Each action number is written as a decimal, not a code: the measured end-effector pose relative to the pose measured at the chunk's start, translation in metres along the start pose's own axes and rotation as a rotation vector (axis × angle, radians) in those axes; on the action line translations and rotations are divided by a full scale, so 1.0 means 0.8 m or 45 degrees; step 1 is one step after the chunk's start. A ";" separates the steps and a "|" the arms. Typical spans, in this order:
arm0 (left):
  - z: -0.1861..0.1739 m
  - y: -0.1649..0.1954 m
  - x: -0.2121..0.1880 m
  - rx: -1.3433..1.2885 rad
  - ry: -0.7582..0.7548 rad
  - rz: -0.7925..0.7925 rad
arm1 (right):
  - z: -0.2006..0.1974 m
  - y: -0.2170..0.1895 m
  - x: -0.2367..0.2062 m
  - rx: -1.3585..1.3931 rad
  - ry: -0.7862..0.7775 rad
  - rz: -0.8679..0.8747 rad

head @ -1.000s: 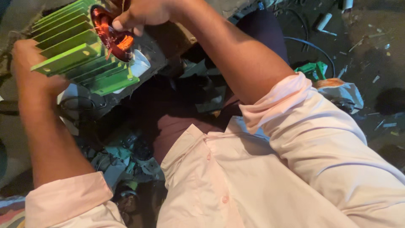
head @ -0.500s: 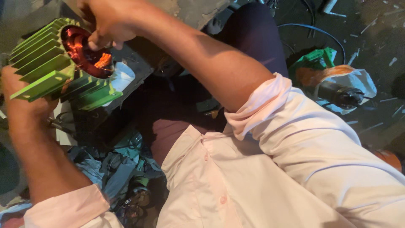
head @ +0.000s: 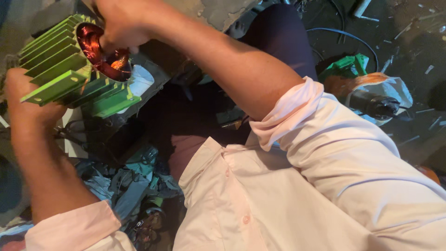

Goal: The person sits at a cluttered workbench and works on a green finned motor housing containing a copper coil. They cut a piece of white sheet material with scissors, fit it inside the housing, rotate the housing, and work the copper windings and wire ends by hand.

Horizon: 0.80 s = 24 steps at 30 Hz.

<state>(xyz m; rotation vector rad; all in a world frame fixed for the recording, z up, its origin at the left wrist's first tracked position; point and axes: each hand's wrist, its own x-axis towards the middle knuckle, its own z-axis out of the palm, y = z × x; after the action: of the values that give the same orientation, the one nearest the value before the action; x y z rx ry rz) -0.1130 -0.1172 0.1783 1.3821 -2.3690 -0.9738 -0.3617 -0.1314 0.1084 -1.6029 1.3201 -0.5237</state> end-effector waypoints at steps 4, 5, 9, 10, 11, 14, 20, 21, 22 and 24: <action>0.003 -0.015 -0.002 0.042 0.059 0.088 | 0.020 0.004 0.022 -0.237 0.155 -0.062; 0.004 -0.021 -0.006 0.031 0.063 0.190 | 0.027 0.009 0.027 -0.348 0.173 -0.121; 0.005 -0.048 0.000 0.024 0.074 0.390 | 0.039 0.023 0.045 -0.377 0.189 -0.137; 0.006 -0.052 0.002 0.036 0.081 0.379 | 0.040 0.025 0.048 -0.422 0.203 -0.179; 0.008 -0.056 0.002 0.045 0.076 0.366 | 0.041 0.025 0.048 -0.458 0.216 -0.212; 0.010 -0.055 -0.003 0.143 0.098 0.350 | 0.040 0.023 0.042 -0.231 0.038 0.024; 0.008 -0.012 -0.002 0.059 0.157 0.105 | 0.018 0.030 0.005 0.217 0.071 -0.094; 0.008 -0.004 -0.002 0.042 0.149 0.050 | 0.014 0.030 0.001 0.247 0.034 -0.033; 0.008 0.004 -0.002 0.028 0.142 -0.005 | 0.010 0.031 -0.003 0.276 -0.003 0.028; 0.010 0.016 0.000 0.065 0.178 -0.175 | 0.003 0.029 -0.004 0.321 -0.012 0.042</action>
<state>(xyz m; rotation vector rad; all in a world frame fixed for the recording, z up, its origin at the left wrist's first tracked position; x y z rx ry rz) -0.1258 -0.1098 0.1804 1.5945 -2.2364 -0.8249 -0.3721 -0.1265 0.0882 -1.3723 1.2191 -0.6347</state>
